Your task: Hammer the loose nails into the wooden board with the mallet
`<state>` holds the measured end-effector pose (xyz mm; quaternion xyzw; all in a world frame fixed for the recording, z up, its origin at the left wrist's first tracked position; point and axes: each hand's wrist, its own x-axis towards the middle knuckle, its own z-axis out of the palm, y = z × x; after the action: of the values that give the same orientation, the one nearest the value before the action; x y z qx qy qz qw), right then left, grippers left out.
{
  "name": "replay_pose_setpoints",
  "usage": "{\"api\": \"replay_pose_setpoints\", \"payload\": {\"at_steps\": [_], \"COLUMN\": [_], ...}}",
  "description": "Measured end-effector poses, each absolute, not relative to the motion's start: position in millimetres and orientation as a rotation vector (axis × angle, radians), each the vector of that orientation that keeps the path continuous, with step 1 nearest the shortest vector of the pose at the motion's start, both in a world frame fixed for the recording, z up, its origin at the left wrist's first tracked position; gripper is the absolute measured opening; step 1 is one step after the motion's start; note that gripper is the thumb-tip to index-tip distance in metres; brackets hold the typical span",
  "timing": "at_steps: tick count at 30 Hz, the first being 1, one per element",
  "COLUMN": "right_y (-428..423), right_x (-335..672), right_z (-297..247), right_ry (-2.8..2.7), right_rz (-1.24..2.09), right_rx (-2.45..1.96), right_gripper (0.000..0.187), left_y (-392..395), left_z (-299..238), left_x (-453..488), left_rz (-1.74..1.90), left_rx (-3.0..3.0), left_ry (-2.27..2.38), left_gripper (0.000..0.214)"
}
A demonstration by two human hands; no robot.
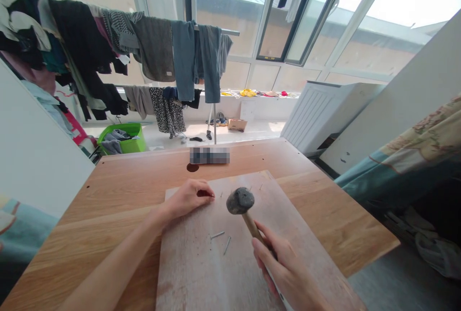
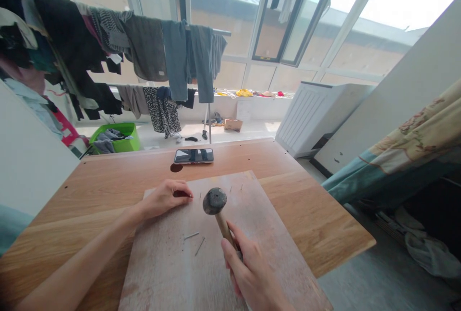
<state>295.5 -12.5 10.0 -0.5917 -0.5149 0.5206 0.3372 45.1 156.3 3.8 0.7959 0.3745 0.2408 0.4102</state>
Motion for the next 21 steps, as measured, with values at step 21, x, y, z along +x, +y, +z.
{"api": "replay_pose_setpoints", "payload": {"at_steps": [21], "right_y": [17.8], "right_x": [261.1], "right_z": [24.8], "right_ry": [-1.599], "right_rz": [1.25], "right_rx": [-1.506], "right_gripper": [0.05], "left_y": [157.8], "left_z": [6.8], "left_x": [46.1], "left_rz": [0.54], "left_rx": [2.017], "left_ry": [0.95], "left_gripper": [0.019]}}
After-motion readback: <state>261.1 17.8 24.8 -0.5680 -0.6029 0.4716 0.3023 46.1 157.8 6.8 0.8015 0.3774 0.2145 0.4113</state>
